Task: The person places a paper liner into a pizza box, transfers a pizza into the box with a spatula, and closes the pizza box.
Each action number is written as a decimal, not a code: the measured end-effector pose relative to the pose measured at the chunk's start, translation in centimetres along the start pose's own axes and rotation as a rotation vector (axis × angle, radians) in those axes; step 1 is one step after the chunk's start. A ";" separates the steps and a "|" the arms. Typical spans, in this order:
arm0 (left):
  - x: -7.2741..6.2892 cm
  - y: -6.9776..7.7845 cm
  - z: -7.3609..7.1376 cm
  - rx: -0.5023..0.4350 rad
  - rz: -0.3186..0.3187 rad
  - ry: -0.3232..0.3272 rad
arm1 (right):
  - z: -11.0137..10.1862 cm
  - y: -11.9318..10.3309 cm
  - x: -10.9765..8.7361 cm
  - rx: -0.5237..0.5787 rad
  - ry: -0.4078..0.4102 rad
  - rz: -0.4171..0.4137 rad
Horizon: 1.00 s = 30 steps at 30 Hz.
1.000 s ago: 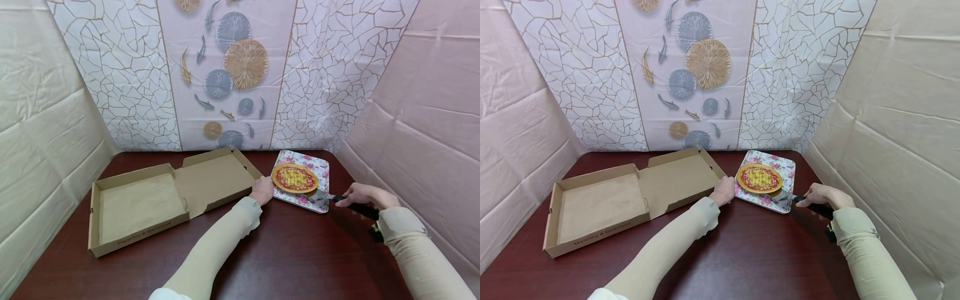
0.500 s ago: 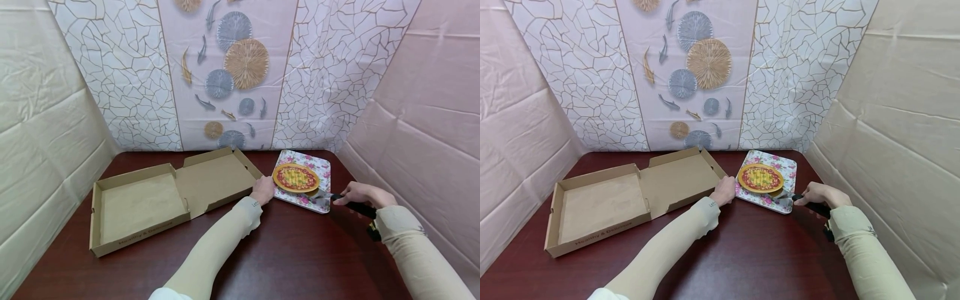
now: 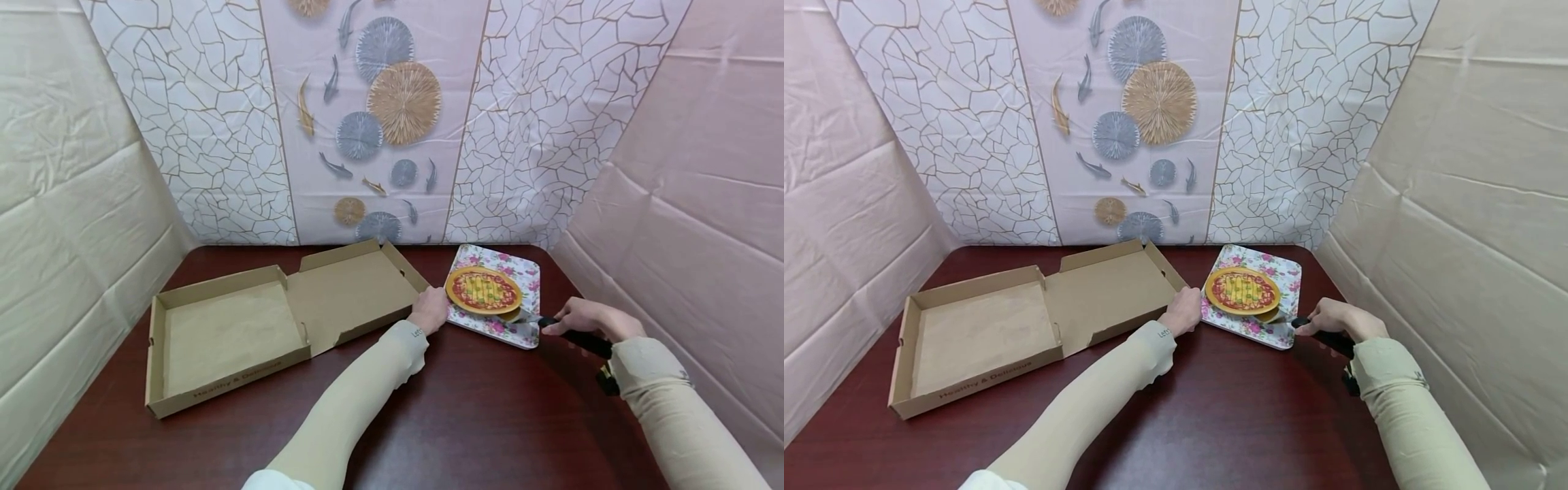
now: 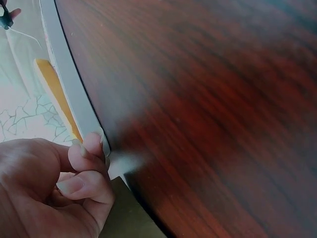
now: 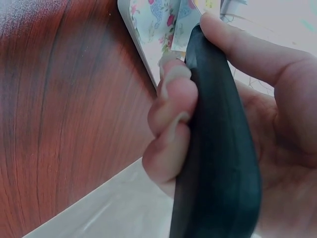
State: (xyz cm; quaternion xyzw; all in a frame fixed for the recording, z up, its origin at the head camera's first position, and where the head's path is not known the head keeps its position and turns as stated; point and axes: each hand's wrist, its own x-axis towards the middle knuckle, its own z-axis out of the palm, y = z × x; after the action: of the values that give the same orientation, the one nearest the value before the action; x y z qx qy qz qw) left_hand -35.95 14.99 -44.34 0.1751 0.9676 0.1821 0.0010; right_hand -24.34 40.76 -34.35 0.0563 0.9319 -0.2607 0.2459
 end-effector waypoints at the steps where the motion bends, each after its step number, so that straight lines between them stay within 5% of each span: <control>1: 0.0 0.0 0.0 -0.001 0.001 -0.004 | 0.0 0.0 0.0 -0.002 0.003 -0.005; 8: -0.3 0.0 -0.3 -0.033 -0.002 -0.045 | 0.3 -0.1 0.2 0.015 0.011 -0.013; 30: -0.2 0.1 -0.1 0.011 0.016 -0.011 | 0.8 -0.4 1.1 0.010 0.040 -0.043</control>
State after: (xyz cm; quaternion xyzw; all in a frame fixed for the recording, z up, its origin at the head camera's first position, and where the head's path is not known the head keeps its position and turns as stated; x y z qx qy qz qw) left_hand -35.77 14.95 -44.24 0.1837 0.9672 0.1757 0.0037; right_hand -25.03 39.97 -35.34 0.0428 0.9363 -0.2693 0.2211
